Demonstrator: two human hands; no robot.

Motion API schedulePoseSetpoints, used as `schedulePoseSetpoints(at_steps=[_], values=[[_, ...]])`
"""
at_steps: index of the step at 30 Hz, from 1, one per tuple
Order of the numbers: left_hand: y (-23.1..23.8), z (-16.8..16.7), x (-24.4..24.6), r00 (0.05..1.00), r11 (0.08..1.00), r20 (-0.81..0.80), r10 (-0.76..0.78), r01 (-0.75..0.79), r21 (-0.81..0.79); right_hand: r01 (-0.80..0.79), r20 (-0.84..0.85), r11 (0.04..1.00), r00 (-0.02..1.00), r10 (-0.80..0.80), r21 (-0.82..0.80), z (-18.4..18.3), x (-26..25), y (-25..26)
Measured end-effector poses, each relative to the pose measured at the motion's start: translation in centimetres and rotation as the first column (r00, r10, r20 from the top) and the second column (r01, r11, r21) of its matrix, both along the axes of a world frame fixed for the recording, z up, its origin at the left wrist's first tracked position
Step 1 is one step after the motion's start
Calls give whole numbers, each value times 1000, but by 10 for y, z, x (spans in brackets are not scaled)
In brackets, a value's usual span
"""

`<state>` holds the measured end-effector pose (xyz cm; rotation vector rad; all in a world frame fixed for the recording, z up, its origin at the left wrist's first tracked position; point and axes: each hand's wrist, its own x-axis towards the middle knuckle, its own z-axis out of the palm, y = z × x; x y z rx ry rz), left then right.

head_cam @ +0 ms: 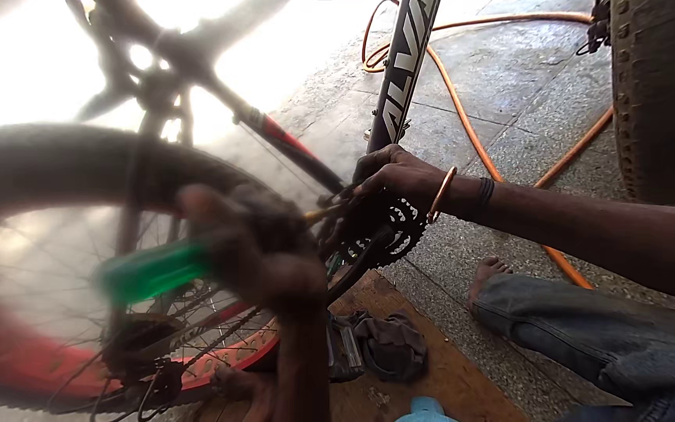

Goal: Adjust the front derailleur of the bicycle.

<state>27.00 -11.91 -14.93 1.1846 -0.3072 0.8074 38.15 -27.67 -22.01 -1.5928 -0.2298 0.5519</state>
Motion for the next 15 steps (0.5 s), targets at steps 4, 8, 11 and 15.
schedulePoseSetpoints(at_steps=[4, 8, 11, 15], values=[[2, -1, 12, 999, 999, -42, 34, -34, -8, 29, 35, 1000, 999, -29, 6, 1, -1, 1], [-3, -3, -3, 997, 997, -49, 57, -54, 62, 24, 71, 999, 997, -21, -40, -2, -4, 1], [2, -16, 8, 993, 993, -74, 92, -87, 74, 42, 81, 999, 996, -39, -32, -1, -5, 2], [5, 1, 1, 997, 996, 20, 81, -82, 33, 34, 109, 998, 994, -28, -51, -2, -2, 0]])
